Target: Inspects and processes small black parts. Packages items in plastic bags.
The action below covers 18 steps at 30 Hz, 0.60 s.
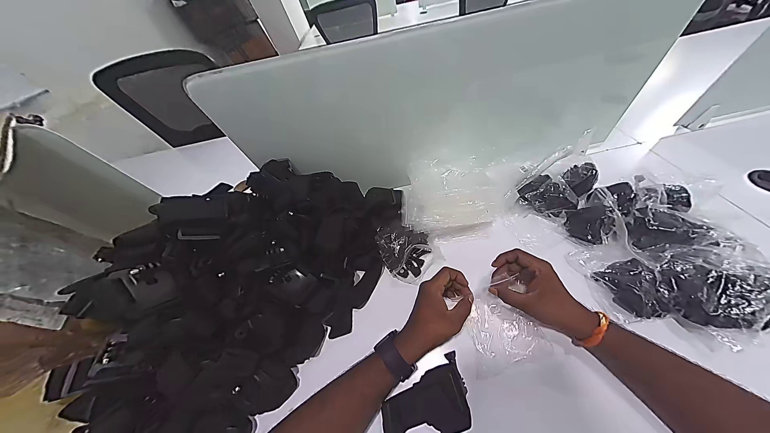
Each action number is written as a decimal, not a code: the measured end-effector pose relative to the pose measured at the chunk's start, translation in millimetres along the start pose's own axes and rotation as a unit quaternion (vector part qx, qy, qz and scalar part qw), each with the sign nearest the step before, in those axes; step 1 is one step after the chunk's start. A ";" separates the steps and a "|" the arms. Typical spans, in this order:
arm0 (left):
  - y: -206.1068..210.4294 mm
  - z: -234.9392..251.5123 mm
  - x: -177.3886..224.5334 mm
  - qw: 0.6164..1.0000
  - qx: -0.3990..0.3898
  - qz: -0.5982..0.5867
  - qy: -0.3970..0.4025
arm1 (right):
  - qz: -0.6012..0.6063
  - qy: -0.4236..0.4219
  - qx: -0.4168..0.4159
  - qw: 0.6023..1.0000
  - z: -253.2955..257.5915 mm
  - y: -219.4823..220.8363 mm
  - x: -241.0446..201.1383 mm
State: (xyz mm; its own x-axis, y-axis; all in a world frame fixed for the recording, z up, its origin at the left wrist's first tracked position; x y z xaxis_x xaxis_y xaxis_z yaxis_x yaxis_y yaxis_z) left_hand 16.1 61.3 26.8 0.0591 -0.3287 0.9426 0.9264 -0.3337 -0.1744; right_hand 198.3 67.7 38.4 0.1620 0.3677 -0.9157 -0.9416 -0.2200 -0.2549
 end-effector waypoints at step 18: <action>5.8 -2.6 2.9 0.999 -0.030 0.020 0.016 | -0.039 -0.038 -0.045 0.998 -9.5 20.1 -8.4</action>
State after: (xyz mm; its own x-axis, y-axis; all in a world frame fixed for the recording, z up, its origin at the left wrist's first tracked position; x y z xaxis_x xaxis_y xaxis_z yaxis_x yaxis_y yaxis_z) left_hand 20.7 56.0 27.8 0.0826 -0.3708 0.9250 0.9000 -0.3710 -0.2290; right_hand 180.8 51.7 38.0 0.2088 0.4529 -0.8668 -0.8960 -0.2666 -0.3551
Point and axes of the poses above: each hand's wrist, its own z-axis towards the middle knuckle, its own y-axis out of the palm, x = y × z, the point moved 8 cm from there along z, towards the middle knuckle, and after that the axes turned 2 degrees about -z, right-handed, at the moved point
